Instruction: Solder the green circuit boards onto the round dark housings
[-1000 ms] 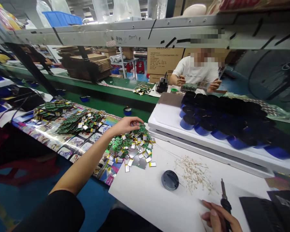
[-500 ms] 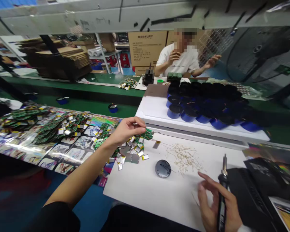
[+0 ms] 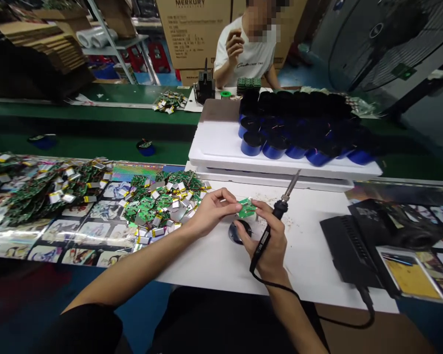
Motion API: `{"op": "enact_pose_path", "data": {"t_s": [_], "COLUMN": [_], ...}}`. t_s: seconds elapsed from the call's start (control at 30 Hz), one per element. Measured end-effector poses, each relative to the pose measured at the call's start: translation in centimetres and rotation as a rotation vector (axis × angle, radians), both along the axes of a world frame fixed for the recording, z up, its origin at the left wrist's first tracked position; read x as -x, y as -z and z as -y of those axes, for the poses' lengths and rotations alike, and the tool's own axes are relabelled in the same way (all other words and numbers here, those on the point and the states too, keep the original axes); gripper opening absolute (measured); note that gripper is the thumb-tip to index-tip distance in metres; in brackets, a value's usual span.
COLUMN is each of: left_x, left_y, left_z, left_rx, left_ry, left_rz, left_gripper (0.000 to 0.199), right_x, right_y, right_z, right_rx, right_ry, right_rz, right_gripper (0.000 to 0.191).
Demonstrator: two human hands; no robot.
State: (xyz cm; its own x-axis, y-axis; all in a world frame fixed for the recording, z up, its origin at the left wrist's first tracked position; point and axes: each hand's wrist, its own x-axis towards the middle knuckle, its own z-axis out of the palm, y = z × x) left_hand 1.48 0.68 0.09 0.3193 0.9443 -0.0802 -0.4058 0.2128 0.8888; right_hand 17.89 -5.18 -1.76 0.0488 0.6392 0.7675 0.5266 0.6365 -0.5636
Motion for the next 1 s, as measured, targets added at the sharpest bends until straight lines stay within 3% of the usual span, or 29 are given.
{"op": "enact_pose_path", "data": {"t_s": [0.3,0.4,0.5,0.6,0.67,0.73,0.83,0.9,1.0], "left_x": [0.8,1.8,2.8,3.2,2.9,2.3,1.2,0.7,0.8], "left_y": [-0.4,-1.3,-1.9,-1.6,-1.1,-0.5,0.1,0.1,-0.6], "left_z": [0.2,0.0,-0.3,-0.4,-0.3,0.0,0.5,0.8,0.6], "left_rx": [-0.291,-0.513,-0.719,-0.743,-0.743,-0.735,-0.675,-0.621,-0.594], "left_ry": [0.144,0.288,0.498,0.626,0.662,0.641,0.472,0.388,0.372], "left_rz": [-0.136,-0.402,-0.687,-0.810,-0.826,-0.833,-0.912,-0.943,-0.870], "left_gripper": [0.034,0.027,0.040,0.056,0.052,0.040,0.034,0.040,0.028], "right_x": [-0.8,-2.6,-4.9,-6.6,-7.2,-7.4,-7.3,-7.2,-6.8], "right_y": [-0.4,-0.5,-0.6,-0.1,0.6,1.5,2.8,3.2,3.1], "right_z": [0.7,1.2,2.0,3.2,4.0,4.6,5.0,4.8,4.2], "right_rx": [0.104,0.089,0.107,0.162,0.213,0.266,0.302,0.296,0.285], "right_ry": [-0.124,-0.135,-0.125,-0.129,-0.128,-0.124,-0.107,-0.092,-0.085], "right_rz": [-0.162,-0.238,-0.238,-0.201,-0.164,-0.126,-0.069,-0.029,0.014], "right_gripper": [0.061,0.065,0.070,0.073,0.073,0.073,0.071,0.070,0.068]}}
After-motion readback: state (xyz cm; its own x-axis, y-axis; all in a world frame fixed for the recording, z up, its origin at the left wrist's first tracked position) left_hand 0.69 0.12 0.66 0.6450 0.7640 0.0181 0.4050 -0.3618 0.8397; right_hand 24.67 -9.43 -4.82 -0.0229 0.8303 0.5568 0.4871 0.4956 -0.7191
